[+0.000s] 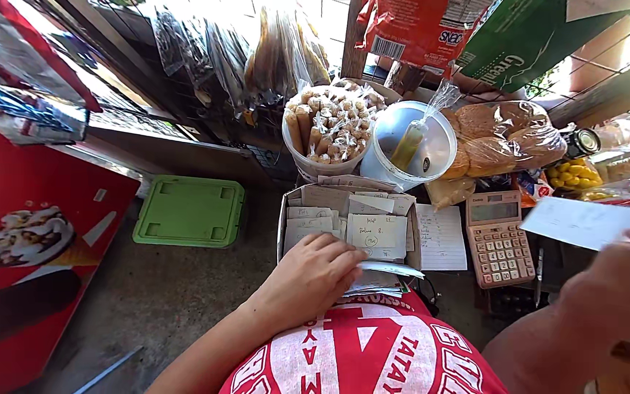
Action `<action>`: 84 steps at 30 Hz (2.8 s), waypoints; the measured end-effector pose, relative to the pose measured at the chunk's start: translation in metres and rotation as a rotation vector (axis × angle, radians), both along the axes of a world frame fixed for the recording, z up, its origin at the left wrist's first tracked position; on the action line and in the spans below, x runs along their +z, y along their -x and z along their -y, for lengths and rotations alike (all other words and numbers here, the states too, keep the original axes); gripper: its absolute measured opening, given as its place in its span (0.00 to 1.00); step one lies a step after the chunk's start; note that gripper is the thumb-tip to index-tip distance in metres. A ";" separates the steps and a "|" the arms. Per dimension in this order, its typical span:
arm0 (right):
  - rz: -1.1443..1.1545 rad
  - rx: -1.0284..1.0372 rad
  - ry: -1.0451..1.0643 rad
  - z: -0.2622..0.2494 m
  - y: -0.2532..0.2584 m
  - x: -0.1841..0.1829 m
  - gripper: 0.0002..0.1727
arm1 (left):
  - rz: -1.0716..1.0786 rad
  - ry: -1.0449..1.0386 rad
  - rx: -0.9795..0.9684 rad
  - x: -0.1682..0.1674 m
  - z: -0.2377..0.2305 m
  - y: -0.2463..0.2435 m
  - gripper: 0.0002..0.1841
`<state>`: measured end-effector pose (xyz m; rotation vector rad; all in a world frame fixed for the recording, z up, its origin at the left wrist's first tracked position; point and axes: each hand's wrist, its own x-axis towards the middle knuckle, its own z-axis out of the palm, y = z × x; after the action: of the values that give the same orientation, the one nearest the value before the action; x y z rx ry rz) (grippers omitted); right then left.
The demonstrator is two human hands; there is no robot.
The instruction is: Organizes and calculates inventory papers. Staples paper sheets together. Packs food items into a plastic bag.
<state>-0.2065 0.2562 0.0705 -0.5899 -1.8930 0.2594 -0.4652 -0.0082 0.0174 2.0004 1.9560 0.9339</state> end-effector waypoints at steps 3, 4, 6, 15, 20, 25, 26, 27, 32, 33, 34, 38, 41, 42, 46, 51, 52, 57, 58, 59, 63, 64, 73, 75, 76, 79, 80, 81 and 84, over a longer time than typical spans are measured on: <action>0.088 0.162 0.036 0.016 0.027 0.000 0.06 | -0.040 -0.011 0.044 0.000 0.001 -0.001 0.22; 0.115 0.229 0.046 0.020 0.034 0.000 0.06 | -0.042 -0.036 0.092 0.000 0.003 0.001 0.21; 0.184 0.364 0.057 0.027 0.042 -0.001 0.07 | -0.041 -0.088 0.203 0.003 0.007 0.007 0.18; 0.430 0.851 0.101 0.047 0.082 -0.019 0.04 | 0.157 -0.287 0.368 0.010 0.032 0.025 0.10; 0.541 1.097 0.227 0.045 0.091 -0.026 0.09 | 0.207 -0.312 0.401 0.009 0.040 0.027 0.09; 0.569 1.229 0.345 0.045 0.095 -0.036 0.08 | 0.247 -0.265 0.282 0.005 0.026 0.009 0.10; 0.575 1.243 0.365 0.045 0.095 -0.036 0.08 | 0.269 -0.229 0.219 0.005 0.020 0.004 0.11; 0.585 1.260 0.384 0.044 0.096 -0.038 0.08 | 0.291 -0.173 0.142 0.005 0.014 -0.001 0.13; 0.668 1.368 0.480 0.031 0.100 -0.041 0.12 | 0.200 0.081 -0.138 0.005 -0.003 -0.006 0.23; 0.677 1.292 0.435 0.030 0.100 -0.041 0.13 | 0.173 0.091 -0.151 0.004 -0.004 -0.005 0.23; 0.711 1.158 0.335 0.031 0.100 -0.040 0.13 | 0.160 0.100 -0.160 0.003 -0.004 -0.005 0.23; 0.923 0.620 -0.092 0.053 0.110 -0.044 0.07 | 0.142 0.101 -0.188 0.000 -0.004 -0.004 0.20; 1.048 0.419 -0.203 0.065 0.118 -0.045 0.19 | 0.131 0.099 -0.200 -0.001 -0.005 -0.005 0.20; 1.078 0.367 -0.210 0.067 0.119 -0.043 0.24 | 0.131 0.102 -0.206 -0.001 -0.004 -0.005 0.20; 1.112 0.367 -0.102 0.065 0.120 -0.041 0.30 | 0.134 0.091 -0.217 -0.002 -0.003 -0.005 0.20; 0.936 0.533 0.034 0.057 0.109 -0.037 0.13 | 0.175 -0.045 -0.112 -0.002 0.001 -0.003 0.18; 0.918 0.542 0.054 0.057 0.106 -0.034 0.08 | 0.184 -0.063 -0.084 -0.002 0.002 -0.003 0.17; 0.897 0.608 0.068 0.058 0.092 -0.028 0.10 | 0.181 -0.068 -0.033 -0.005 0.005 -0.001 0.16; 0.900 0.622 0.073 0.058 0.090 -0.028 0.11 | 0.176 -0.068 -0.034 -0.005 0.004 -0.001 0.16; 0.901 0.634 0.080 0.059 0.088 -0.028 0.11 | 0.174 -0.074 -0.036 -0.005 0.004 0.000 0.16; 0.890 0.656 0.107 0.059 0.084 -0.027 0.11 | 0.153 -0.089 -0.039 -0.002 0.004 0.001 0.14; 0.891 0.659 0.111 0.059 0.083 -0.027 0.11 | 0.156 -0.098 -0.030 -0.002 0.003 0.001 0.14; 0.906 0.798 0.200 0.053 0.083 -0.019 0.17 | 0.100 0.007 -0.068 -0.002 -0.001 -0.001 0.20; 0.905 0.788 0.213 0.049 0.086 -0.019 0.17 | 0.079 0.001 -0.095 -0.003 -0.002 0.000 0.18; 0.902 0.765 0.215 0.048 0.089 -0.020 0.17 | 0.076 -0.005 -0.099 -0.004 -0.001 0.000 0.18; 0.907 0.635 0.156 0.046 0.099 -0.023 0.13 | 0.087 -0.021 -0.109 -0.004 -0.001 0.000 0.17; 0.915 0.579 0.109 0.046 0.104 -0.023 0.10 | 0.089 -0.023 -0.112 -0.005 -0.001 0.000 0.17; 0.937 0.522 0.055 0.047 0.108 -0.025 0.07 | 0.089 -0.023 -0.112 -0.005 0.000 0.000 0.17; 1.060 0.398 -0.078 0.055 0.118 -0.031 0.06 | 0.099 -0.026 -0.110 -0.005 0.000 0.000 0.17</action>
<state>-0.3243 0.2016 0.0398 -0.2870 -3.0365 0.1226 -0.4651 -0.0083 0.0122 2.0121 1.7723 1.0160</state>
